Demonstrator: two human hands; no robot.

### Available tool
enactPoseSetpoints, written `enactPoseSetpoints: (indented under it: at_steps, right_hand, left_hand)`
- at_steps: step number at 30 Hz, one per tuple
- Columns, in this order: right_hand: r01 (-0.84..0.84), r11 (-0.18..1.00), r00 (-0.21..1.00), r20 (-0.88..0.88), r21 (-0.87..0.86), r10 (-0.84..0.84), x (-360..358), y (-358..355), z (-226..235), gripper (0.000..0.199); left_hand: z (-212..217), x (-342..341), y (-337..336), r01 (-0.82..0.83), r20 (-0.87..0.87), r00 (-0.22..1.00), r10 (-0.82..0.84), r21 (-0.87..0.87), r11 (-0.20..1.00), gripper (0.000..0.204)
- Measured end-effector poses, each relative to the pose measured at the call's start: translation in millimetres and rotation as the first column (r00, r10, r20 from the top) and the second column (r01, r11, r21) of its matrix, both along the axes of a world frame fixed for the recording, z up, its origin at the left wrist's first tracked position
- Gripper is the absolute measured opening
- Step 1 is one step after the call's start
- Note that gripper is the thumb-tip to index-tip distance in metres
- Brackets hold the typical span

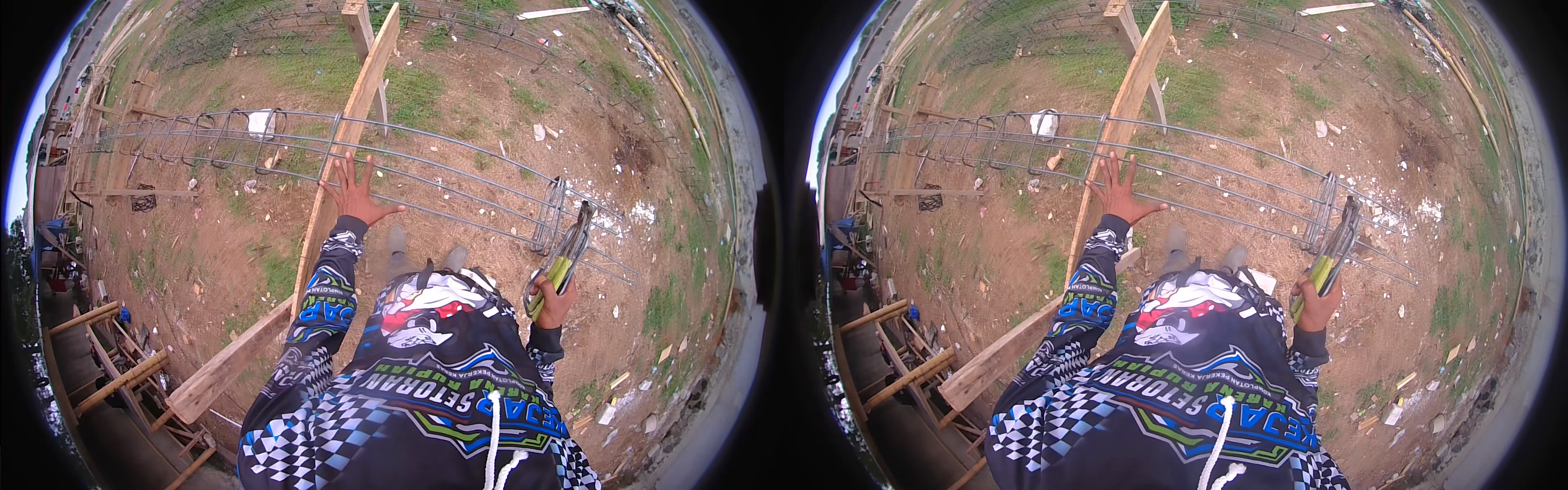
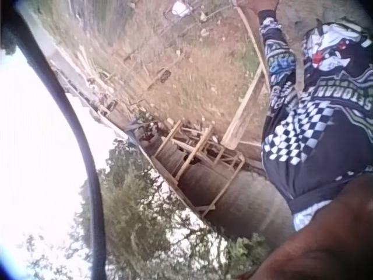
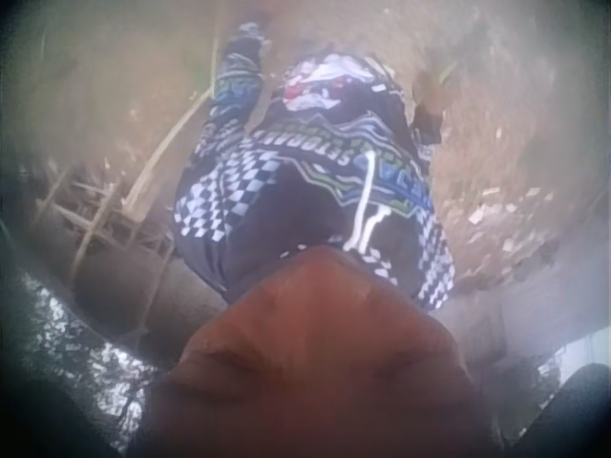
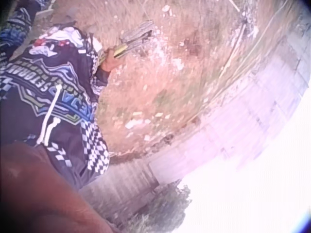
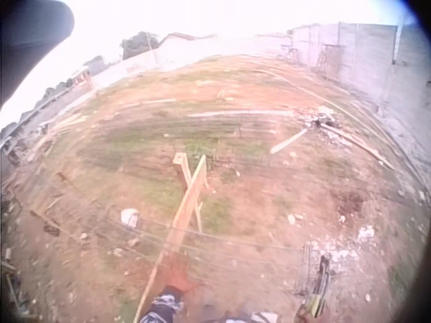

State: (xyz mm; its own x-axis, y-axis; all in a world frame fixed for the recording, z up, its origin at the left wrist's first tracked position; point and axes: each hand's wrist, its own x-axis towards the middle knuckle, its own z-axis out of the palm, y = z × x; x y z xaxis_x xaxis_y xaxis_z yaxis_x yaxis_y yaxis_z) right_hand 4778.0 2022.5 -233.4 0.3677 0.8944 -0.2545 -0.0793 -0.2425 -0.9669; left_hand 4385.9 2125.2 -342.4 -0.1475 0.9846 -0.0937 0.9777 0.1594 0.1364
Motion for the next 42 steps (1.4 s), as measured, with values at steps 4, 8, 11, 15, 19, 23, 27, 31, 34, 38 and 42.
enactPoseSetpoints:
  at_steps: [4,8,11,15,19,23,27,31,34,38,42]
  right_hand:
    - [-0.007,1.000,1.000,-0.008,-0.001,0.007,15.7,-11.9,6.2,0.034]
    - [0.024,1.000,1.000,0.000,0.016,-0.024,39.2,-25.2,10.2,0.033]
    - [0.094,0.995,0.995,0.033,0.034,-0.095,60.1,-38.9,13.5,0.031]
    - [0.178,0.983,0.982,0.050,0.031,-0.180,77.4,-49.4,18.4,0.029]
    - [0.244,0.970,0.969,0.034,-0.007,-0.243,82.7,-62.3,21.4,0.026]
    - [0.247,0.968,0.967,0.073,-0.044,-0.243,91.2,-78.7,16.7,0.027]
    - [0.226,0.972,0.973,0.057,-0.062,-0.223,88.3,-77.1,15.4,0.026]
    - [0.193,0.978,0.980,0.054,-0.082,-0.189,87.9,-68.5,10.4,0.024]
    - [0.102,0.994,0.993,0.066,-0.047,-0.099,84.2,-54.0,7.0,0.024]
    - [0.052,0.997,0.998,-0.031,-0.056,-0.054,76.0,-35.8,1.3,0.026]
    - [-0.083,0.996,0.996,-0.018,-0.027,0.082,71.0,-25.3,-2.9,0.027]
  left_hand:
    - [-3.8,-0.2,-0.7,0.008,-0.011,1.000,-0.007,0.026,1.000,0.138]
    - [3.0,13.4,-0.4,0.036,-0.014,0.999,-0.035,0.040,0.999,0.133]
    - [32.1,65.5,-8.4,0.222,0.119,0.958,-0.260,0.263,0.939,0.101]
    - [30.4,206.7,-10.0,0.264,0.726,0.618,-0.300,0.168,0.950,0.043]
    - [9.5,312.1,16.6,0.337,0.685,0.696,-0.216,-0.046,0.940,0.049]
    - [-10.7,335.6,30.8,0.315,0.809,0.586,-0.048,-0.173,0.933,0.027]
    - [-3.2,294.1,27.2,0.259,0.701,0.705,-0.108,-0.113,0.959,0.018]
    - [11.7,195.1,14.4,0.159,0.493,0.856,-0.154,0.031,0.987,0.021]
    - [5.1,115.0,3.9,0.043,0.408,0.910,-0.072,0.081,0.996,0.020]
    - [5.9,72.5,6.2,-0.083,0.457,0.887,0.067,0.015,0.996,0.021]
    - [0.3,56.4,-0.1,-0.098,0.432,0.899,0.077,0.028,0.995,0.020]
